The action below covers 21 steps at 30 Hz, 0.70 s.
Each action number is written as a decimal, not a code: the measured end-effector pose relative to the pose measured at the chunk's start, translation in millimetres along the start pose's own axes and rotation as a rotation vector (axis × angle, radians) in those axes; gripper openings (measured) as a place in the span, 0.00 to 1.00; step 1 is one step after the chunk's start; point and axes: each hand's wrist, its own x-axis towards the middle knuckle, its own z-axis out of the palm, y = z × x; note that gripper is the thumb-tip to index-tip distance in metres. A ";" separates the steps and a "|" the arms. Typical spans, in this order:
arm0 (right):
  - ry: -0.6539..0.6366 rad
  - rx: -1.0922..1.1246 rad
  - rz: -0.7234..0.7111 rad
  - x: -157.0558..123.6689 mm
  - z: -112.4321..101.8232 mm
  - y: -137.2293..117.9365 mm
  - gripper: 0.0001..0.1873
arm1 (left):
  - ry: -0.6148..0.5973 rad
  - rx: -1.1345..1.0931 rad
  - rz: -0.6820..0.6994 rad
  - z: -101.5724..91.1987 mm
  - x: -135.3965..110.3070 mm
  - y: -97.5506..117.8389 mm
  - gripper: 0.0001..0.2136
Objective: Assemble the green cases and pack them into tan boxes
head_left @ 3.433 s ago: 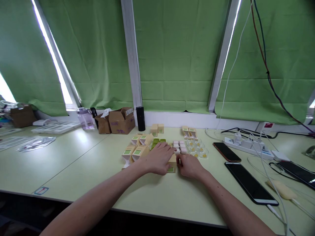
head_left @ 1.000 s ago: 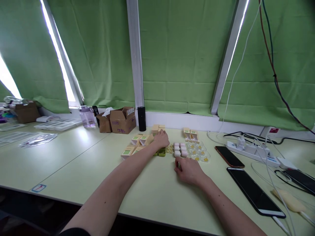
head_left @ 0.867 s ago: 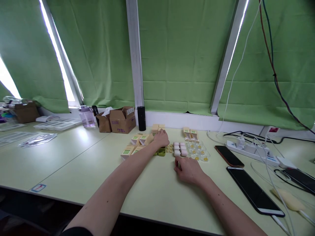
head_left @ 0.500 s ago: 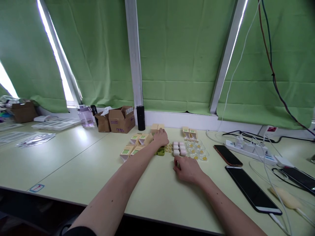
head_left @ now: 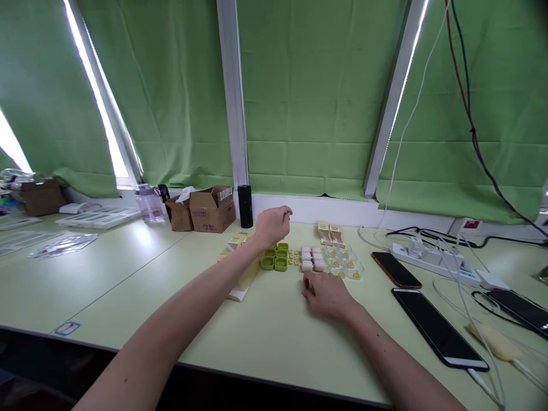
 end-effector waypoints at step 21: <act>0.016 -0.006 0.014 -1.1 2.8 -2.6 0.06 | -0.360 0.172 0.067 24.7 -115.0 -25.8 0.14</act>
